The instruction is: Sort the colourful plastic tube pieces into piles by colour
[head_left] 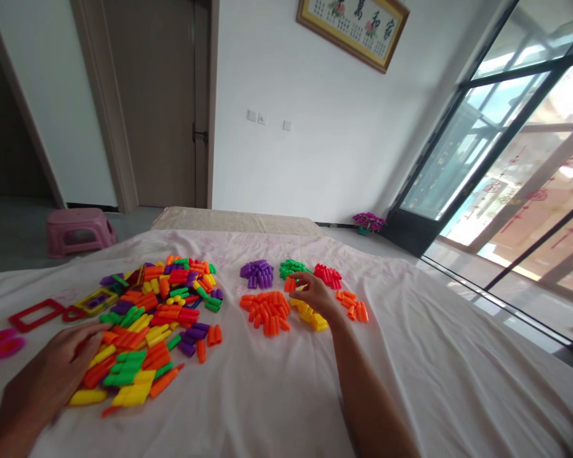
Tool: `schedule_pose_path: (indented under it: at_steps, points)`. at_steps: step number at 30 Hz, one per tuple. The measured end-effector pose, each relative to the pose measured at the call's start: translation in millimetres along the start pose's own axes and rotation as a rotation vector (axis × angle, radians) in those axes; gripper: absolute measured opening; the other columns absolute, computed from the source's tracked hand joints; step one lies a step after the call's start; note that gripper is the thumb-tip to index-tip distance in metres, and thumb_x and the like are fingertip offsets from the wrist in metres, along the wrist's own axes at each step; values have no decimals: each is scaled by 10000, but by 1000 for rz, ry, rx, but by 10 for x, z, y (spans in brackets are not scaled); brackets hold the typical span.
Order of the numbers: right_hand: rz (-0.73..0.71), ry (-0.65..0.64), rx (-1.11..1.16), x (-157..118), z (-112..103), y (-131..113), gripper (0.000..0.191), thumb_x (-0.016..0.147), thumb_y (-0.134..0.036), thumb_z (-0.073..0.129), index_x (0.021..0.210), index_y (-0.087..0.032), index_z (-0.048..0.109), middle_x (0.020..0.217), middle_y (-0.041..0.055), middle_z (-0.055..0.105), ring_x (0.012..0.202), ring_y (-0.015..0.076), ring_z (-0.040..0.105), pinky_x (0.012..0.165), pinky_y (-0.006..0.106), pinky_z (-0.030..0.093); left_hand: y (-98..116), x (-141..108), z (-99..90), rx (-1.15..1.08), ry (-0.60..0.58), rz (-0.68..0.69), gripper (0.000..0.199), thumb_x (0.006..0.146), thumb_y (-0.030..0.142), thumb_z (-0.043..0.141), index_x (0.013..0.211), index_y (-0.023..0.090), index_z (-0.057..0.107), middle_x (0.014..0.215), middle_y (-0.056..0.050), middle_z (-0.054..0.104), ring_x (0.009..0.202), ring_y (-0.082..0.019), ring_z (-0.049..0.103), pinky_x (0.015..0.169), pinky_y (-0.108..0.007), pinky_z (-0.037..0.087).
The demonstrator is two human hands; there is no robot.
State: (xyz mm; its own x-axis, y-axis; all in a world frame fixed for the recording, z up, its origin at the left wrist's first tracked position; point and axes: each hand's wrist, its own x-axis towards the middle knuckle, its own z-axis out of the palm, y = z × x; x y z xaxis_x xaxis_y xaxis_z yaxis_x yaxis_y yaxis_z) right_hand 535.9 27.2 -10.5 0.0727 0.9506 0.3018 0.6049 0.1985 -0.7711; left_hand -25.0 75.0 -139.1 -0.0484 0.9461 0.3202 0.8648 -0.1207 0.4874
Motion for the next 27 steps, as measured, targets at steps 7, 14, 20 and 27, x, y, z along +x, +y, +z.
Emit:
schedule_pose_path:
  at_steps: [7,14,20,27]
  points:
    - [-219,-106,-283,-125,476,-447,395,731,-223,799,1119,-237,727,1043,49,702,977,218,636,881,367,500,252,-79,-166,-45,21,-3,383,897,515,411,1070,294,671,1246,-17,672,1179,-262,624,1090,-440,450]
    - [-284,-102,-564,-182,590,-563,394,764,-296,801,1148,-239,730,1055,81,711,1022,272,599,891,399,469,359,-109,-229,-39,-33,-34,405,942,456,396,1141,240,675,1334,-55,619,1257,-239,566,1137,-427,391]
    - [-288,-36,-501,-176,626,-634,262,840,-267,704,1099,-254,744,1079,66,723,1039,272,602,911,420,468,499,-155,-293,-42,40,-27,387,934,434,411,1101,256,711,1291,-45,655,1195,-226,616,1071,-357,455]
    - [-464,-197,-264,-421,1152,-876,229,910,-214,617,1110,-241,726,1087,61,727,1031,234,623,918,399,488,589,-192,-368,-26,37,-25,401,960,422,377,1118,243,700,1297,-47,641,1213,-205,601,1046,-337,463]
